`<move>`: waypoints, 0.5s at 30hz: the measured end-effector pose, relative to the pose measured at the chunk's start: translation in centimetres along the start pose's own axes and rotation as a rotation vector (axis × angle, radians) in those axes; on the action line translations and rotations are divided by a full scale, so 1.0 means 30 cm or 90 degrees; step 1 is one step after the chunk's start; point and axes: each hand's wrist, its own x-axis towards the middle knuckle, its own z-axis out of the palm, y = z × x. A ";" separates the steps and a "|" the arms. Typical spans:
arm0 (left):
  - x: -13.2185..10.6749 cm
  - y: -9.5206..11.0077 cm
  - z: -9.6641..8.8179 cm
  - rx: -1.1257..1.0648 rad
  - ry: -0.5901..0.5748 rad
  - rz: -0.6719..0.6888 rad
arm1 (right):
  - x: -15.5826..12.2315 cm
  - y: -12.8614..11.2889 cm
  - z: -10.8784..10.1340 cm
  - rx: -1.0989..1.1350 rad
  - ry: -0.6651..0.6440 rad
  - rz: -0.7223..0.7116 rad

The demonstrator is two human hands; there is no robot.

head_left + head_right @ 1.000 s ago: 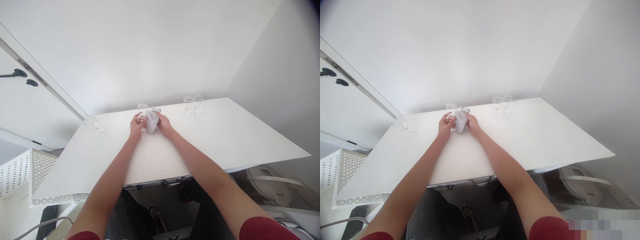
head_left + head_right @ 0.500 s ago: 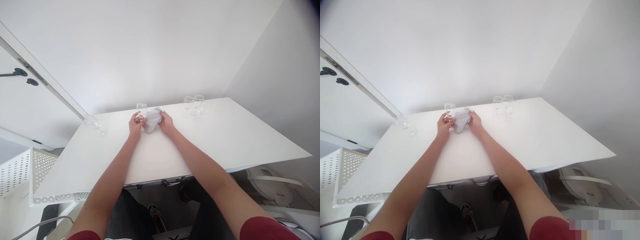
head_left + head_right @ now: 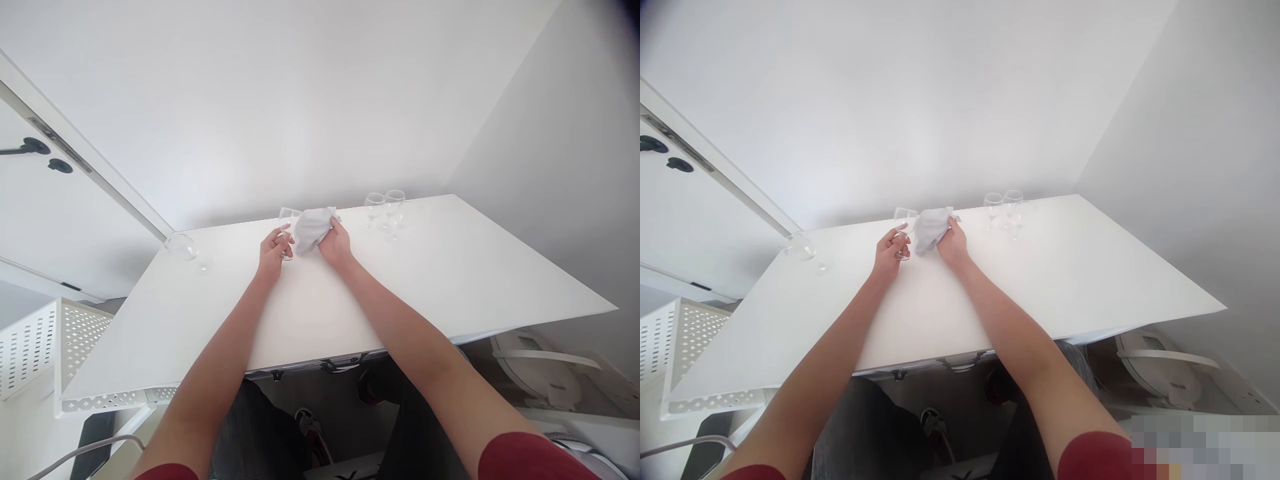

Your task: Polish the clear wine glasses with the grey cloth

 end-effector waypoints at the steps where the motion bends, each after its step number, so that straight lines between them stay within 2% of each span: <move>1: -0.001 -0.001 0.003 0.016 -0.028 -0.018 | -0.008 -0.007 0.010 -0.007 -0.035 0.020; 6: -0.003 -0.007 0.002 -0.008 -0.102 -0.108 | -0.039 -0.028 0.031 -0.009 -0.138 0.109; 10: -0.009 0.005 -0.004 -0.060 -0.196 -0.225 | -0.042 -0.037 0.019 -0.023 -0.135 0.145; 12: -0.010 0.009 -0.006 -0.071 -0.216 -0.238 | -0.042 -0.040 0.017 -0.035 -0.115 0.134; 15: -0.004 0.005 -0.008 -0.069 -0.182 -0.204 | -0.041 -0.041 0.025 -0.029 -0.124 0.132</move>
